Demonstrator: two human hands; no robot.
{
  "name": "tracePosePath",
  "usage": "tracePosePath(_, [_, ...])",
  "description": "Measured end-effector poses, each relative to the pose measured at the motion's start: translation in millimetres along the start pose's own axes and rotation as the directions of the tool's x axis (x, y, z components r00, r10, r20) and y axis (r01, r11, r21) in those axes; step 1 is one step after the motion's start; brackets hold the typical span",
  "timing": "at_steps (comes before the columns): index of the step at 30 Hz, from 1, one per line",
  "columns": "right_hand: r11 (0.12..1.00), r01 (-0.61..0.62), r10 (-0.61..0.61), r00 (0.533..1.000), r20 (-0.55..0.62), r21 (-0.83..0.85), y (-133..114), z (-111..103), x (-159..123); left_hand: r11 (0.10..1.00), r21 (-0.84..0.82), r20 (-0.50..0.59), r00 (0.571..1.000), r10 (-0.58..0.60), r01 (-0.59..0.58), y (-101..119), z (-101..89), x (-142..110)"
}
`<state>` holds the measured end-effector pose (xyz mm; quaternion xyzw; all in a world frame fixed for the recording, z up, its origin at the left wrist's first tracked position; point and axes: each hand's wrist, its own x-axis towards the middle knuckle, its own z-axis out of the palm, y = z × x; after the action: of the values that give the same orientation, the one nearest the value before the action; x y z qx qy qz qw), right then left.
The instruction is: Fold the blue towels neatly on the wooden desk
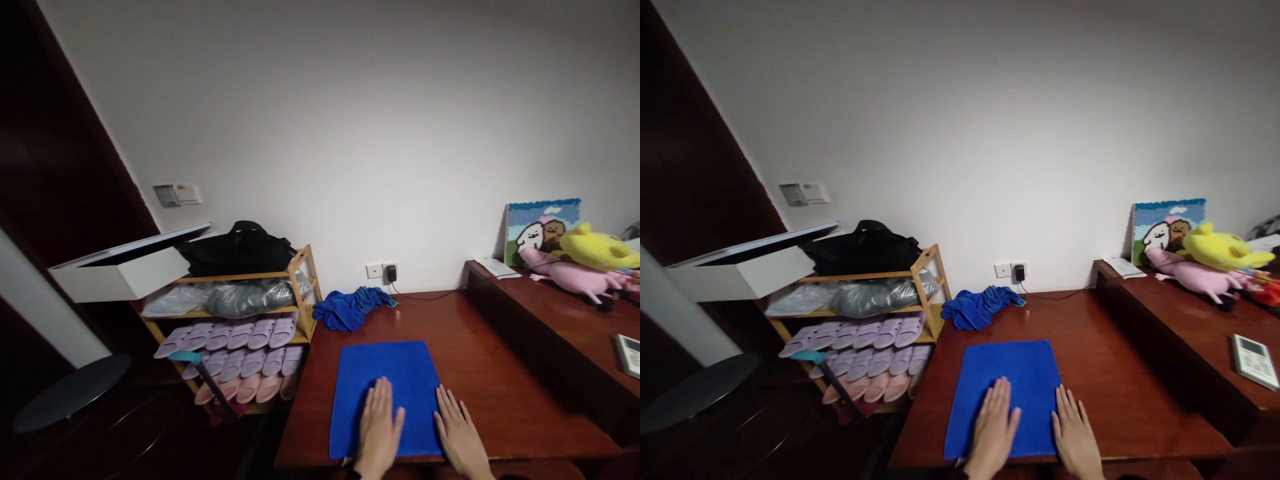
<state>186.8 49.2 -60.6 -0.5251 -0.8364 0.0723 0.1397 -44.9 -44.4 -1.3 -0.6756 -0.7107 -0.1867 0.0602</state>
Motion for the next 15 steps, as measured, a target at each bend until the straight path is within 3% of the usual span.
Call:
tracePosePath(3, [0.998,0.059,-0.059,0.998,-0.007,-0.024,5,4,1,0.962,-0.170,0.074,0.971,0.229,-0.214,59,19.1,4])
tracePosePath(6, [0.995,0.096,-0.097,0.995,-0.026,-0.020,9,7,0,0.953,-0.245,0.133,0.967,0.216,-0.179,73,31.1,2])
tracePosePath(8, [0.997,0.073,-0.073,0.997,-0.026,-0.014,8,6,0,0.967,-0.230,0.145,0.979,0.142,-0.106,54,29.8,-4])
tracePosePath(15, [1.000,0.012,-0.012,1.000,-0.002,0.002,2,0,-2,0.984,0.016,0.144,0.973,-0.177,0.177,-71,-11.1,-51])
